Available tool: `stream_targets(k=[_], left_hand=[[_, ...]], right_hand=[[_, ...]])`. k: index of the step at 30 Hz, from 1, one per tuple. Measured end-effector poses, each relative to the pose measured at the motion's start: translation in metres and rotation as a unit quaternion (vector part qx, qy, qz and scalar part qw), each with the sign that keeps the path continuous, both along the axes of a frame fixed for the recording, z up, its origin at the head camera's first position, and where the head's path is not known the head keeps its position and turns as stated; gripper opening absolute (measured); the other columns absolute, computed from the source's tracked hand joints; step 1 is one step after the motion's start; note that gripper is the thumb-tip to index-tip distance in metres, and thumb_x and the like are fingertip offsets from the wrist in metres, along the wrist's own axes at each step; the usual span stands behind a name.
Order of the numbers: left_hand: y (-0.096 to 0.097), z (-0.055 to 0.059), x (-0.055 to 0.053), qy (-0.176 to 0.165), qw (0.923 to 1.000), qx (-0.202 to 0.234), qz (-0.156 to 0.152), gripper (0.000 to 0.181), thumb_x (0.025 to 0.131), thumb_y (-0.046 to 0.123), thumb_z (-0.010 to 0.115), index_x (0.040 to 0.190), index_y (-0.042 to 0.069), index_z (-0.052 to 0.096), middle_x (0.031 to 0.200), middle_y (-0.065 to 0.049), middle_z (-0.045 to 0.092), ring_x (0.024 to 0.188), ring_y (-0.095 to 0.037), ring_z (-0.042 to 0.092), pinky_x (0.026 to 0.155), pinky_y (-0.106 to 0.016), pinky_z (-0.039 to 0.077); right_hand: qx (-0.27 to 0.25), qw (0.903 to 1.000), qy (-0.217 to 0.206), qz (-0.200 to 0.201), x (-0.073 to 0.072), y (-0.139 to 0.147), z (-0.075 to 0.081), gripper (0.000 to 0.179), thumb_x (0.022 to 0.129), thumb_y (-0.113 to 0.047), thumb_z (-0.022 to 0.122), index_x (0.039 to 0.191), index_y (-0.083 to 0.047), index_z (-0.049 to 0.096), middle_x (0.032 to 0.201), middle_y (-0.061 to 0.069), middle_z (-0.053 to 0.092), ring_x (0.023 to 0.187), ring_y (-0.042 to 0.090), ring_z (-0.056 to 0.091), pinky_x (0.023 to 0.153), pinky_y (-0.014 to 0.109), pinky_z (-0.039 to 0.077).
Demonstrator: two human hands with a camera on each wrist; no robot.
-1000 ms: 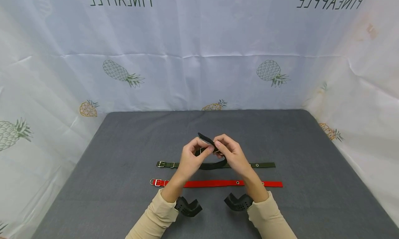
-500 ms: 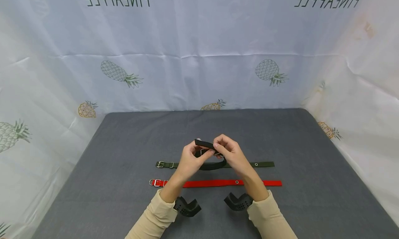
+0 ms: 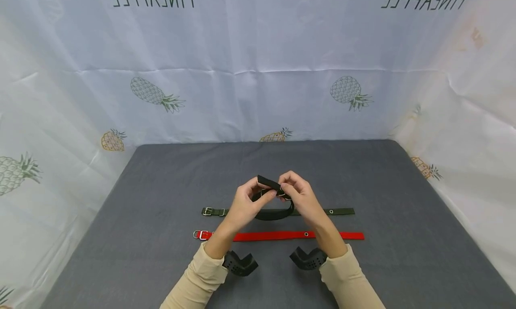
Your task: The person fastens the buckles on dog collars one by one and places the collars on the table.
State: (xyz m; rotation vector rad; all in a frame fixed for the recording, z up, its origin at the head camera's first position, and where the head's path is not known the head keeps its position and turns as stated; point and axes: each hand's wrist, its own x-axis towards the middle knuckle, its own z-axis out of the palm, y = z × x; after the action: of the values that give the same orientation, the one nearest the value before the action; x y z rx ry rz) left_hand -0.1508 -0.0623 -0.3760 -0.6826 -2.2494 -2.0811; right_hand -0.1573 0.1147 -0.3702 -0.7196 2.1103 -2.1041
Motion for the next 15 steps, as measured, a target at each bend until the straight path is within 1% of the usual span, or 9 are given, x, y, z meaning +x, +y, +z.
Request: stream_targets(k=[3, 5, 8, 9, 11, 15], left_hand=[[-0.001, 0.000, -0.002, 0.002, 1.0000, -0.004, -0.003, 0.021, 0.092, 0.009, 0.063, 0.110, -0.002, 0.062, 0.112, -0.024, 0.063, 0.098, -0.005, 0.061, 0.090, -0.024, 0.050], [-0.002, 0.000, -0.003, 0.005, 1.0000, -0.005, -0.005, 0.026, 0.092, 0.009, 0.063, 0.115, -0.001, 0.061, 0.118, -0.023, 0.062, 0.105, -0.010, 0.061, 0.094, -0.025, 0.050], [-0.003, 0.000, -0.005, 0.006, 1.0000, -0.007, -0.001, 0.033, 0.091, 0.009, 0.065, 0.123, 0.002, 0.060, 0.125, -0.022, 0.061, 0.112, -0.015, 0.061, 0.098, -0.028, 0.048], [-0.004, 0.000, -0.005, 0.005, 1.0000, -0.007, 0.001, 0.035, 0.091, 0.009, 0.065, 0.125, 0.002, 0.059, 0.127, -0.022, 0.060, 0.113, -0.015, 0.060, 0.099, -0.030, 0.048], [-0.005, -0.001, -0.005, 0.003, 1.0000, -0.005, 0.005, 0.036, 0.090, 0.008, 0.065, 0.126, 0.003, 0.059, 0.129, -0.022, 0.059, 0.113, -0.011, 0.061, 0.099, -0.030, 0.050], [-0.007, -0.003, -0.003, 0.005, 0.9999, 0.002, 0.011, 0.035, 0.091, 0.008, 0.065, 0.124, 0.001, 0.060, 0.127, -0.021, 0.061, 0.108, 0.001, 0.060, 0.095, -0.023, 0.052]], right_hand=[[0.006, 0.9996, -0.020, -0.018, -0.001, 0.003, 0.002, 0.010, 0.102, -0.010, 0.040, 0.100, -0.014, 0.049, 0.080, -0.009, 0.054, 0.072, 0.010, 0.050, 0.070, 0.024, 0.046], [0.003, 0.9993, -0.028, -0.024, -0.003, 0.005, 0.002, 0.011, 0.102, -0.010, 0.038, 0.102, -0.016, 0.048, 0.082, -0.009, 0.055, 0.074, 0.009, 0.050, 0.071, 0.023, 0.046], [-0.010, 0.9993, -0.026, -0.024, -0.004, 0.009, 0.002, 0.013, 0.102, -0.011, 0.037, 0.102, -0.018, 0.048, 0.088, -0.009, 0.054, 0.077, 0.008, 0.052, 0.072, 0.022, 0.046], [-0.017, 0.9993, -0.025, -0.022, -0.005, 0.010, 0.001, 0.013, 0.103, -0.011, 0.037, 0.102, -0.018, 0.048, 0.089, -0.009, 0.055, 0.077, 0.008, 0.053, 0.072, 0.022, 0.046], [-0.035, 0.9990, -0.020, -0.017, -0.005, 0.011, 0.000, 0.014, 0.103, -0.011, 0.036, 0.102, -0.018, 0.048, 0.091, -0.009, 0.054, 0.078, 0.009, 0.053, 0.073, 0.021, 0.045], [-0.055, 0.9982, -0.021, -0.005, -0.004, 0.013, 0.001, 0.015, 0.103, -0.012, 0.036, 0.101, -0.020, 0.049, 0.090, -0.010, 0.055, 0.079, 0.008, 0.053, 0.074, 0.021, 0.045]])
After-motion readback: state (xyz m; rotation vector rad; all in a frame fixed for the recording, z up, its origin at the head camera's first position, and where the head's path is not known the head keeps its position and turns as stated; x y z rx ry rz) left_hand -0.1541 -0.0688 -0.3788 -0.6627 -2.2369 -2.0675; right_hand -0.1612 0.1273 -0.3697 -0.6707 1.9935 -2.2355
